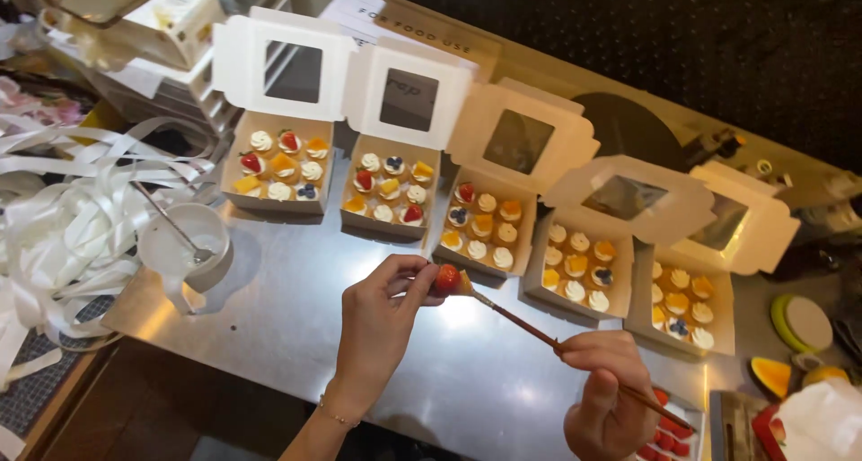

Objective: The recorder is glazing strawberry halves with a brush and placing them on top of cream-filled tartlets in boxes.

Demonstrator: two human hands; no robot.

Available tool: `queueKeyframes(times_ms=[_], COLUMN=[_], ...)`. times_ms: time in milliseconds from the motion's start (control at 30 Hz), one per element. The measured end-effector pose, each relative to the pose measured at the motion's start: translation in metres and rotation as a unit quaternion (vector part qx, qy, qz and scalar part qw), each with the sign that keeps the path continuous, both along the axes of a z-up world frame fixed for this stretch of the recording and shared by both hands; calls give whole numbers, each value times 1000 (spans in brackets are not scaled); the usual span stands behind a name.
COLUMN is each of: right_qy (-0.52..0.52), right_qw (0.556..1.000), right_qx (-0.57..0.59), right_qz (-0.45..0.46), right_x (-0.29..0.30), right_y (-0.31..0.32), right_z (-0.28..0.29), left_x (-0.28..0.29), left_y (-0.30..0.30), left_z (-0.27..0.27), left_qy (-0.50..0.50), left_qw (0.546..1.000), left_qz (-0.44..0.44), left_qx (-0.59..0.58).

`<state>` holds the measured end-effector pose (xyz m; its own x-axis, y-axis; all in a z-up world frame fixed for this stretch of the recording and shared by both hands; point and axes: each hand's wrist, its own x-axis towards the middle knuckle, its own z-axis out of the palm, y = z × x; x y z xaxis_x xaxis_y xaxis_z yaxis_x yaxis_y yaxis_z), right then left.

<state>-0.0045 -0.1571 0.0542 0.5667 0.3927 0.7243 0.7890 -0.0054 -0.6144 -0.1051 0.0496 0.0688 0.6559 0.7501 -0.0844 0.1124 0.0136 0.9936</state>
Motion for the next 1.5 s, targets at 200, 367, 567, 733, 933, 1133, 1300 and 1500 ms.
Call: queueKeyframes(times_ms=[200, 367, 567, 733, 933, 1133, 1300, 1500], right_qy=[-12, -47, -93, -108, -34, -45, 107, 225], right_qw=[1000, 995, 992, 987, 998, 996, 993, 972], right_qx=[-26, -86, -88, -109, -40, -81, 43, 31], right_qz=[-5, 12, 2, 40, 26, 17, 28, -63], right_x=[5, 12, 11, 22, 26, 43, 62, 82], right_y=[-31, -38, -40, -37, -35, -43, -38, -35], right_z=[-9, -11, -15, -8, -5, -6, -10, -17], left_x=[30, 38, 41, 41, 46, 56, 73, 97], left_y=[-28, -28, -24, -18, -19, -20, -20, -10], left_z=[0, -2, -4, -2, -6, -10, -11, -19], left_qy=[-36, -12, -24, 0, -38, -55, -44, -41], left_qw=[998, 998, 998, 998, 997, 997, 994, 995], left_qz=[-44, -38, -39, -43, -56, -60, -96, -86], left_qx=[39, 43, 34, 41, 26, 15, 28, 25])
